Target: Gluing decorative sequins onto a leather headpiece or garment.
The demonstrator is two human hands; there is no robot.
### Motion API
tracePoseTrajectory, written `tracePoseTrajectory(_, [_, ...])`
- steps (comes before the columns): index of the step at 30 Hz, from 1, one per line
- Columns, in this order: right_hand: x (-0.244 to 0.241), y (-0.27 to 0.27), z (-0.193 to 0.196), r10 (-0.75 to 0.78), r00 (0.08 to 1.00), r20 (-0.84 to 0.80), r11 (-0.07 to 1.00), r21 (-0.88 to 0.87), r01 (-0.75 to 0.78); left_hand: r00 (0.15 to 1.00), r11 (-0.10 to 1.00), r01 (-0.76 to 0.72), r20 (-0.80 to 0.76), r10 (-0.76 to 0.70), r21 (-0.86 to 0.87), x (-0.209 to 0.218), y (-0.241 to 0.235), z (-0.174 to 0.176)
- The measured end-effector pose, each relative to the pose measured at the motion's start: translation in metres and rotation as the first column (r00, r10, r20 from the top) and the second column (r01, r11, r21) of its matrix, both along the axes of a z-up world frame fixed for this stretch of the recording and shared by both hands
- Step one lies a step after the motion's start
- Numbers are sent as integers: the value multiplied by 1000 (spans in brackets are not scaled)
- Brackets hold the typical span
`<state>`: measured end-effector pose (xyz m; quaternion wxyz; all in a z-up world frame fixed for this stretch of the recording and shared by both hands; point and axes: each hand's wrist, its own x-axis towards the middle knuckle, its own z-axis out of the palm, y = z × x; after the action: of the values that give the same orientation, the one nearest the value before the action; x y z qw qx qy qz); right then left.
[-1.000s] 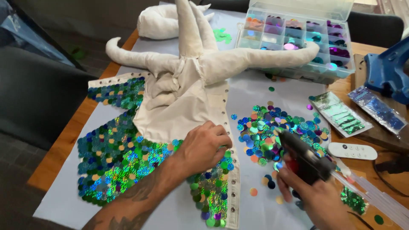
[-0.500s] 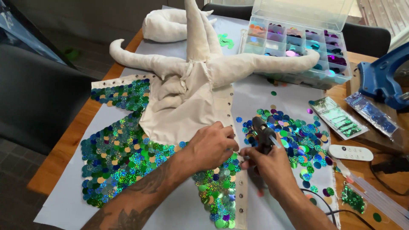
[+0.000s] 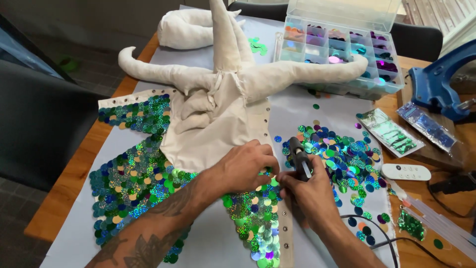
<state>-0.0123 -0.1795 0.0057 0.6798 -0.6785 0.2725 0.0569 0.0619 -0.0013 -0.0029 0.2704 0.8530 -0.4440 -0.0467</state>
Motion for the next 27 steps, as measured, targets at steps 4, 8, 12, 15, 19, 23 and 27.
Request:
tracePoseTrajectory(4, [7,3,-7,44,999,28,996,-80,-41,999,997,-6,-35,3,-75,2,3,-4])
tracePoseTrajectory(8, [9,6,-22,19,997,73,996,-84,-13,999,994,-10,-52,5,-110,6,1,-13])
tracePoseTrajectory(12, [10,18,-22,-11,998,61,961,-274,27,998,993,-23,-65,15,-119,8,3,-21])
tracePoseTrajectory(15, [13,20,-24,4,999,47,811,-585,24,999,980,2,-46,-12,-199,11,9,-27])
tracePoseTrajectory(19, [15,22,-28,-8,1000,13,783,-622,14,1000,979,18,-7,-20,-204,9,12,-32])
tracePoseTrajectory(23, [12,24,-39,-9,989,146,739,-666,105,998,979,47,45,-39,-197,8,10,-34])
tracePoseTrajectory(27, [13,23,-29,-17,993,117,774,-627,87,998,982,57,37,-51,-177,8,10,-30])
